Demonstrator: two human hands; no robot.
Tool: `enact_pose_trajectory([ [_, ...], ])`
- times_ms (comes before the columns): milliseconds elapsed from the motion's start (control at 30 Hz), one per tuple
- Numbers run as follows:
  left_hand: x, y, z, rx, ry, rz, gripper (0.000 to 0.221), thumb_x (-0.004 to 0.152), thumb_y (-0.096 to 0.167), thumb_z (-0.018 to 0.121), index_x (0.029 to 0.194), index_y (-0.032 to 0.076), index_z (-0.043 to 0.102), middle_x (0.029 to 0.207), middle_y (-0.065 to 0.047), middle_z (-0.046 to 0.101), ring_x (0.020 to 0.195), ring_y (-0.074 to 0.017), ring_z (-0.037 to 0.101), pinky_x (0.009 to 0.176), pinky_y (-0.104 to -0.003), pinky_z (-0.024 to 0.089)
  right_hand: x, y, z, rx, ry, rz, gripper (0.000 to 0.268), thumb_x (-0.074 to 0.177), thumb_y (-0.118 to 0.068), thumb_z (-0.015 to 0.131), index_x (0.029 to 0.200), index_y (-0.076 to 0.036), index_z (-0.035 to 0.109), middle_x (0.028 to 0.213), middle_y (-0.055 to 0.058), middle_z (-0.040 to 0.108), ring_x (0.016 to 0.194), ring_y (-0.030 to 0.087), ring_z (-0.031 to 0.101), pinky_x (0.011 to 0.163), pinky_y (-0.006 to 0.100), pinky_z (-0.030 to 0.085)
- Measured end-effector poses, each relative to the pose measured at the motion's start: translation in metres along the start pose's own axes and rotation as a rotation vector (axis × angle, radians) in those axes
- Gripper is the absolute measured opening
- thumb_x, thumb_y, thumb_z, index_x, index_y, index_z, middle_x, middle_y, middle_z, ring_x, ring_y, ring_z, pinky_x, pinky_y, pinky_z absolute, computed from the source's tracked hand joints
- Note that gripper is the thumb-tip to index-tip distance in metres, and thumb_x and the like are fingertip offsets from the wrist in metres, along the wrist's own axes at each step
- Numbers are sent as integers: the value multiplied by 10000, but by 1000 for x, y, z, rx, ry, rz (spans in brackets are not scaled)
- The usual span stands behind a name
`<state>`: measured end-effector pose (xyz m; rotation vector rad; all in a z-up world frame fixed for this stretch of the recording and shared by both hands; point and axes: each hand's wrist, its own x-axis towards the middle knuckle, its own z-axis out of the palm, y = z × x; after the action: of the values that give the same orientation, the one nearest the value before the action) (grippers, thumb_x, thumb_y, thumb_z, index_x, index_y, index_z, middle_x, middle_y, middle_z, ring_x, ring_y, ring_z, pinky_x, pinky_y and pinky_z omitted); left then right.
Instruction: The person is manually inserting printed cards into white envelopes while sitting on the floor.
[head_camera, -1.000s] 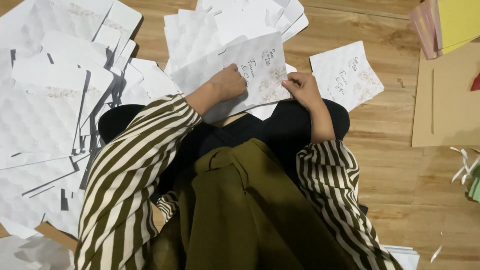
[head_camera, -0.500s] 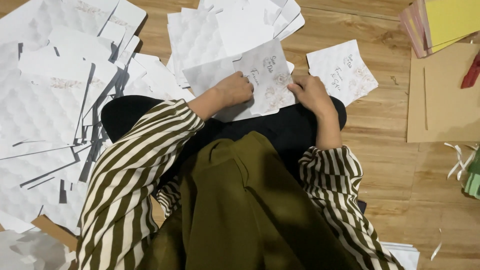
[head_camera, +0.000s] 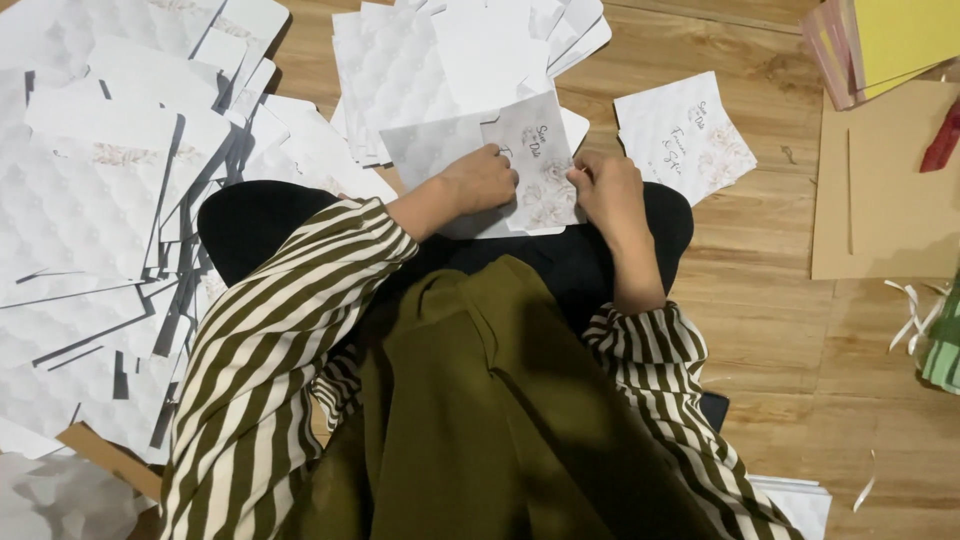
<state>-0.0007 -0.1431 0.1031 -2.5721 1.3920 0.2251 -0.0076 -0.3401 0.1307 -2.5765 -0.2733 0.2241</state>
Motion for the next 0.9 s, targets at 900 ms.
enact_pose_trajectory([
  [900,11,-8,7,52,95,2,116,766,53,603,732,141,671,763,-14,668,719,-180,610,735,-339,400,-7,4,11,86,39,127,122,723,-135,669,804,-46,657,627,106,613,658,358,618,589,412,468],
])
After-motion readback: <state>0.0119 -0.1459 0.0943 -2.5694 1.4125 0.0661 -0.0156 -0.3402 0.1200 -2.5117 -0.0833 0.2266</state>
